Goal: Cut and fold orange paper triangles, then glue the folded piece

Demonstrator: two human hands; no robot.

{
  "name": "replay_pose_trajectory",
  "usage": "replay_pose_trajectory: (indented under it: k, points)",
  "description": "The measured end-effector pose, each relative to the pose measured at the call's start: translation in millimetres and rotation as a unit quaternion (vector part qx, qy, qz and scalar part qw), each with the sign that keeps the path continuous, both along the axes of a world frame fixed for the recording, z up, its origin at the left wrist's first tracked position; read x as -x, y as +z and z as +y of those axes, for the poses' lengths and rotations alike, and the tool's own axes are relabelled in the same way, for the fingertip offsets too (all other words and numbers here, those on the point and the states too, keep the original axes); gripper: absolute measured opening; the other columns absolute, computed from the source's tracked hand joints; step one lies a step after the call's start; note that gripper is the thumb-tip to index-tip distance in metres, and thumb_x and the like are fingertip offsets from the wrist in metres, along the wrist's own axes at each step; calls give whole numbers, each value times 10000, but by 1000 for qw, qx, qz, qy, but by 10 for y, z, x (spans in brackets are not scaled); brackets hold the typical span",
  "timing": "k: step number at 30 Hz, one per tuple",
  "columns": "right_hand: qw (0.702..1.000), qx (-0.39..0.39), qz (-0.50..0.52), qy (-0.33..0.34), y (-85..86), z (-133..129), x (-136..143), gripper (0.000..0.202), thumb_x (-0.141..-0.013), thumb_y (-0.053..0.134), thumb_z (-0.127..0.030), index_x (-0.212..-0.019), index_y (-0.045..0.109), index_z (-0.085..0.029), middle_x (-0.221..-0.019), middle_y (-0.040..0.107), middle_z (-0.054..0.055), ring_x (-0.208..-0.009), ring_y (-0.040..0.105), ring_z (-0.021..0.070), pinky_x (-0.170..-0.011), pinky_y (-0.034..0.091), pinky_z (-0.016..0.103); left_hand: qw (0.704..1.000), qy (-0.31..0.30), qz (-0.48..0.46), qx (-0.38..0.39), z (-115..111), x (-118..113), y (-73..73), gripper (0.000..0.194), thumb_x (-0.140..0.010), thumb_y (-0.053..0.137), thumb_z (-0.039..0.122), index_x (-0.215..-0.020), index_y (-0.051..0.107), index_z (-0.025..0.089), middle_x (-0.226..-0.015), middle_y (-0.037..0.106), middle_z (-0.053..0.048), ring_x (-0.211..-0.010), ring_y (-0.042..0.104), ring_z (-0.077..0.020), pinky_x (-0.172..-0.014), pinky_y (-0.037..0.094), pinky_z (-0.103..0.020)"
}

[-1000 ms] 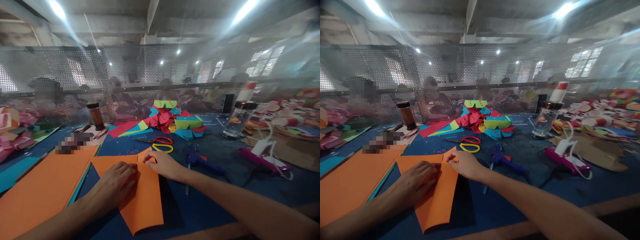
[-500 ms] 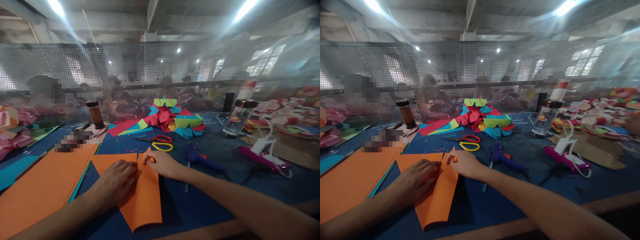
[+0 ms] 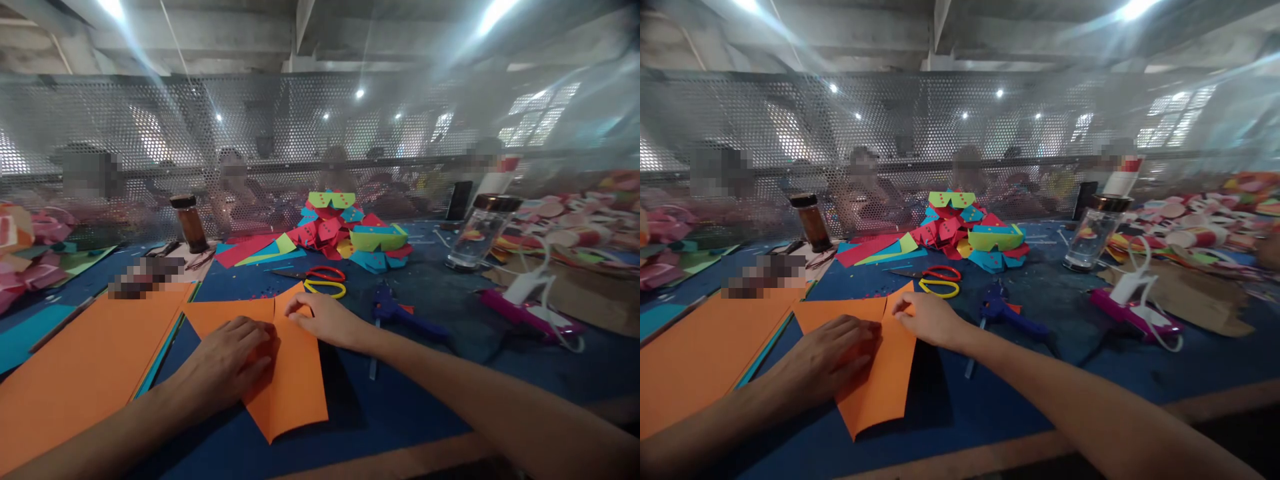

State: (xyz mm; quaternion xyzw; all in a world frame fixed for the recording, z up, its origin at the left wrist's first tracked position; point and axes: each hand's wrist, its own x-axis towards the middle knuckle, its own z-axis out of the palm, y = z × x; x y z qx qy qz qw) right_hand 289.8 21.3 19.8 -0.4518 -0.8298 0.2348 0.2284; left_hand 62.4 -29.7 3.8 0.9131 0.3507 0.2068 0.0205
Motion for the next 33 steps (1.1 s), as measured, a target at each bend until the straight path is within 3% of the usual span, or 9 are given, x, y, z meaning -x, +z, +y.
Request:
replay_pose_trajectory:
  k: [21, 33]
  points:
    - [999, 15, -50, -4, 24, -38, 17, 289, -743, 503, -98, -892, 713, -229, -837, 719, -2, -683, 599, 161, -596, 359, 240, 1000, 9, 23, 9, -9, -16, 10, 232, -910, 532, 191, -1137, 568, 225, -1219, 655, -69, -1085, 601, -248, -886, 527, -432]
    - [1000, 3, -23, 2, 22, -24, -5, 229, -779, 558, -126, -934, 699, -217, -946, 726, 21, -846, 640, 193, -738, 425, 265, 1000, 6, 13, 12, -14, -14, 19, 235, -922, 520, 206, -1153, 558, 225, -1225, 657, -65, -1076, 606, -244, -886, 525, -431]
